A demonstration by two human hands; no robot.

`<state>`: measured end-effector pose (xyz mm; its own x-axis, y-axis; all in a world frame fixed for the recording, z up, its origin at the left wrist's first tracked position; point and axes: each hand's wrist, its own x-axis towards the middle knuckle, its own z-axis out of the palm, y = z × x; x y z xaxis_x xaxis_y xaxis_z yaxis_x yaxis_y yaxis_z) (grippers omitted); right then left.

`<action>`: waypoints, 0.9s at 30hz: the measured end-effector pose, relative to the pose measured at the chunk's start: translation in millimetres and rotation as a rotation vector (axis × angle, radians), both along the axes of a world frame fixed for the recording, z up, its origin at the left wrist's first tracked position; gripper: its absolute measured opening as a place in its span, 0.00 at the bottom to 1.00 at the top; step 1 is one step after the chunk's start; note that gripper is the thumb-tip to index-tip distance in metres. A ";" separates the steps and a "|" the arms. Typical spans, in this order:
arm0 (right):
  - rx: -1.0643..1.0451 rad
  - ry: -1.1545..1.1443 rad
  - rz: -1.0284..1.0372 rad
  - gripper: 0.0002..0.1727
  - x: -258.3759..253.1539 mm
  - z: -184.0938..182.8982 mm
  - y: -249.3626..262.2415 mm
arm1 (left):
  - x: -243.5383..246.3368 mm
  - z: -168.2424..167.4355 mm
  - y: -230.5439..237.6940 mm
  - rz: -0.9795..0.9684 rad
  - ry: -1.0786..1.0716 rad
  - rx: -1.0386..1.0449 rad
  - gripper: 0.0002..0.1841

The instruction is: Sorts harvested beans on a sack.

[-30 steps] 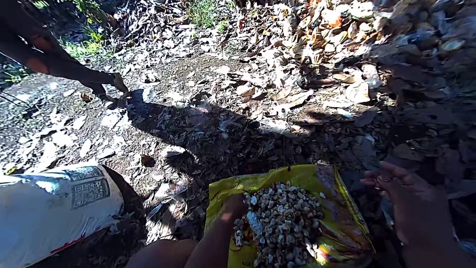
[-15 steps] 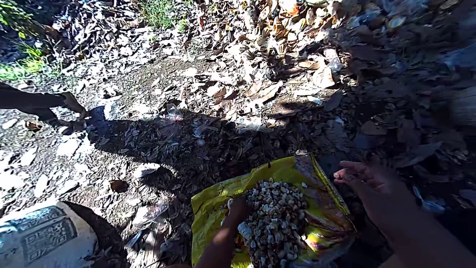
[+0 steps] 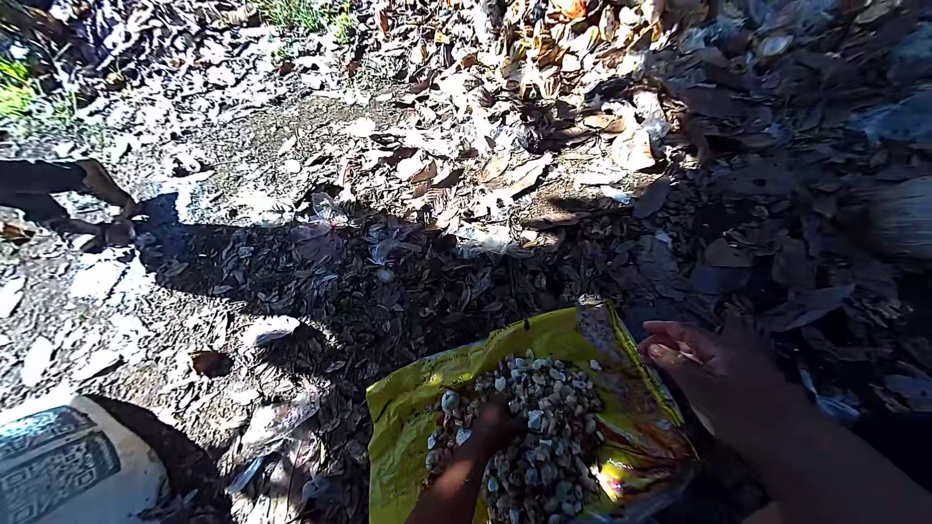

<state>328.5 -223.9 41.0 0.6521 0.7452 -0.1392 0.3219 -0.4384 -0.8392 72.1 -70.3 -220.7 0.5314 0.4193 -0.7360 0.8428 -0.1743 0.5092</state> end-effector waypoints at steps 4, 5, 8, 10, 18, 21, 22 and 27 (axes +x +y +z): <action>-0.177 -0.044 0.076 0.20 1.2 1.6 18.0 | -0.1 16.7 -0.7 0.049 -0.096 -0.025 0.36; -0.207 -0.062 0.104 0.20 2.4 -0.7 21.6 | 0.6 24.4 3.1 0.027 -0.115 -0.033 0.33; -0.282 -0.083 0.197 0.23 1.6 -10.1 32.6 | 1.3 39.9 17.5 -0.064 -0.163 0.001 0.26; -0.391 -0.100 0.337 0.25 -3.5 -15.2 38.2 | 2.9 55.0 22.8 -0.046 -0.190 -0.018 0.24; -0.396 -0.127 0.691 0.29 -70.2 -46.3 41.2 | 12.3 149.0 25.7 0.130 -0.479 -0.202 0.18; -0.206 -0.145 0.685 0.31 -86.4 -44.3 35.8 | 13.9 196.7 23.1 0.102 -0.549 -0.184 0.16; -0.128 -0.152 0.661 0.28 -88.4 -42.5 33.5 | 13.0 211.7 22.6 0.085 -0.548 -0.174 0.17; 0.172 -0.144 0.575 0.20 -107.0 -27.8 32.6 | -12.8 259.8 19.7 0.085 -0.520 -0.094 0.18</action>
<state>221.5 -191.3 13.1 0.1422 0.9871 0.0737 0.5817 -0.0230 -0.8131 59.3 -50.6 39.1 0.8031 0.4215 -0.4211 0.4841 -0.0496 0.8736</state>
